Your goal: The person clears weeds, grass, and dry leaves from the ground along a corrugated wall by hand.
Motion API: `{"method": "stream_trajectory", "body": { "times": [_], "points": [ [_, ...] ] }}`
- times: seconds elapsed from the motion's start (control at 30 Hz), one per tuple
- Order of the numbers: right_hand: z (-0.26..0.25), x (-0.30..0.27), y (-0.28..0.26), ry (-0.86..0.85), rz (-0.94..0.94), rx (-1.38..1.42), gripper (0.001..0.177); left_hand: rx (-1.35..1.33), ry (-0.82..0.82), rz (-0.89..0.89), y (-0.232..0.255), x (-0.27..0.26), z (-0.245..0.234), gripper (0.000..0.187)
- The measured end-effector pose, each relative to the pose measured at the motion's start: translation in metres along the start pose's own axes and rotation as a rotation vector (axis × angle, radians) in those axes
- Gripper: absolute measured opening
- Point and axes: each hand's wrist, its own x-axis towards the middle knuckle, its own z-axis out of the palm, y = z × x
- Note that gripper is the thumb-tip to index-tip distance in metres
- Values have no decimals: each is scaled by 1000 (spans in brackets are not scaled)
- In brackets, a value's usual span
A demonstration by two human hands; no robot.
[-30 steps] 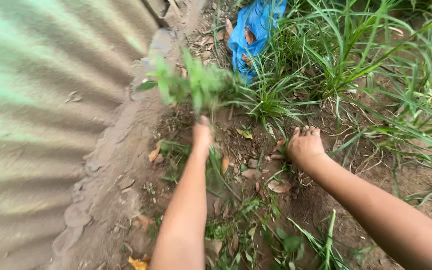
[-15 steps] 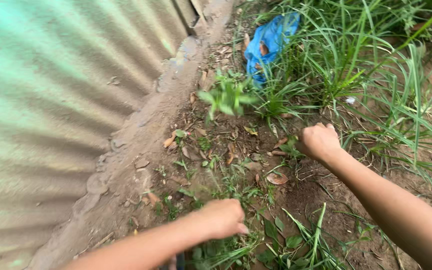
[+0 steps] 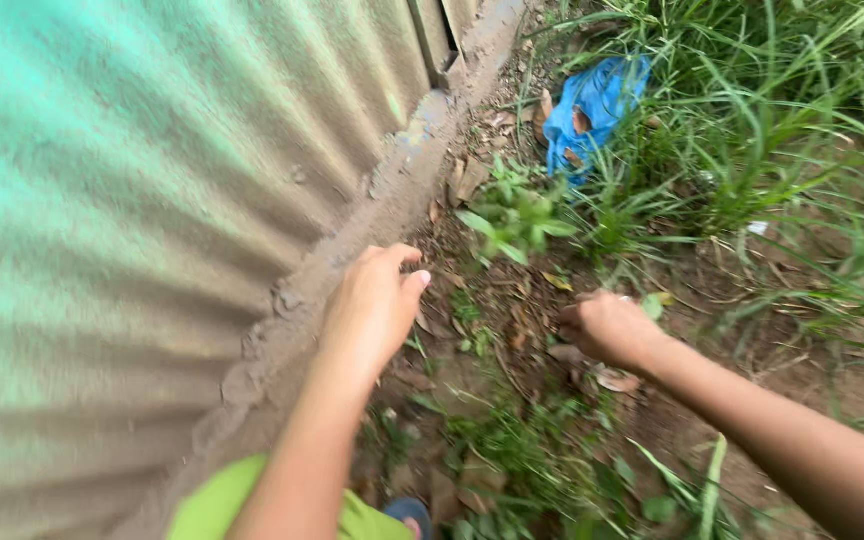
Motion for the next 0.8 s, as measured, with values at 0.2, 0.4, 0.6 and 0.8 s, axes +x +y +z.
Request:
{"method": "stream_trajectory", "body": {
  "times": [0.2,0.4,0.6,0.8],
  "points": [
    [51,124,-94,-201,187,313,30,-189,45,-289,-53,84,12,29],
    [108,220,-156,249,75,458,38,-455,167,-263,-105,131,35,29],
    [125,254,-158,180,231,543,17,-1168,83,-525,-121,165,40,41],
    [108,223,-168,153,270,625,8,-1733,272,-978,-151,188,43,61]
  ]
}}
